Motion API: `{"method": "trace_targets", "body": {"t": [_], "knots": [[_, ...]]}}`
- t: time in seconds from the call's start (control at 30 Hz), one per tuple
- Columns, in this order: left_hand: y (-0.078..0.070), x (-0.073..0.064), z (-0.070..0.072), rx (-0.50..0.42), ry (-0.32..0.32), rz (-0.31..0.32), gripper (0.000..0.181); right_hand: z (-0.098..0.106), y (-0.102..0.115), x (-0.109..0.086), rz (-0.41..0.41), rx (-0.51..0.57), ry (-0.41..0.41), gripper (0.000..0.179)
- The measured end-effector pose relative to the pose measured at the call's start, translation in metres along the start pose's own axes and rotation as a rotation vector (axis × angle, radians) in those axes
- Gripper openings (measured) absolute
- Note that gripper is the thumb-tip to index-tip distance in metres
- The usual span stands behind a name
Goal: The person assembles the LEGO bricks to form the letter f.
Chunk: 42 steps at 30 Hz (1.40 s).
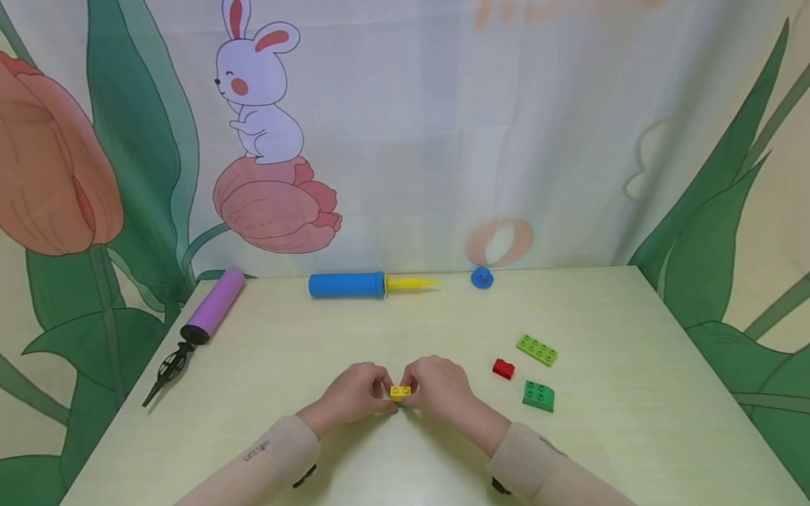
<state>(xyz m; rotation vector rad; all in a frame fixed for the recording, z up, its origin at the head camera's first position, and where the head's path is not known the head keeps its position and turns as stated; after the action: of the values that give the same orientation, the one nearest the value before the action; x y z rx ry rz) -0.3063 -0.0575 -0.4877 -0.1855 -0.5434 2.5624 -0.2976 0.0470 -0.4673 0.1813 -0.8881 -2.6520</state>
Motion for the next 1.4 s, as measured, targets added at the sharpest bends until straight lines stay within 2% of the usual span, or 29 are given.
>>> {"method": "trace_targets", "body": {"t": [0.4, 0.53, 0.73, 0.93, 1.3, 1.4], "knots": [[-0.002, -0.001, 0.001, -0.018, 0.02, -0.017, 0.02, -0.004, -0.007, 0.002, -0.015, 0.014, 0.012, 0.012], [-0.002, -0.002, 0.003, -0.027, 0.015, -0.033, 0.02, -0.008, -0.013, 0.004, -0.046, 0.104, 0.057, 0.013], [-0.002, -0.001, 0.003, -0.042, 0.031, -0.011, 0.02, -0.011, -0.024, 0.003, -0.071, 0.237, 0.143, 0.016], [0.002, 0.0, 0.0, -0.05, 0.057, 0.033, 0.021, -0.008, -0.03, 0.002, -0.088, 0.313, 0.144, 0.015], [0.004, -0.001, -0.001, -0.057, 0.089, 0.057, 0.023, -0.009, -0.033, 0.001, -0.153, 0.407, 0.166, 0.016], [0.003, -0.001, 0.001, -0.05, 0.084, 0.043, 0.02, -0.009, -0.033, 0.0, -0.167, 0.41, 0.177, 0.017]]}}
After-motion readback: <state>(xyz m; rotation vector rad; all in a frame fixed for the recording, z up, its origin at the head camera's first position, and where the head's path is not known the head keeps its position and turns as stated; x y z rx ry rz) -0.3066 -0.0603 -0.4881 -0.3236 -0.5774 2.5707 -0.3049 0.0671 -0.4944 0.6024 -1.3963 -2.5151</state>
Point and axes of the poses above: each hand's wrist, its own x-axis towards the middle knuckle, its own z-axis out of the back of the hand, y = z × x, the point moved 9 cm from there along x, towards the middle knuckle, and after that the axes turned 11 degrees about x, right-handed, at the moved point
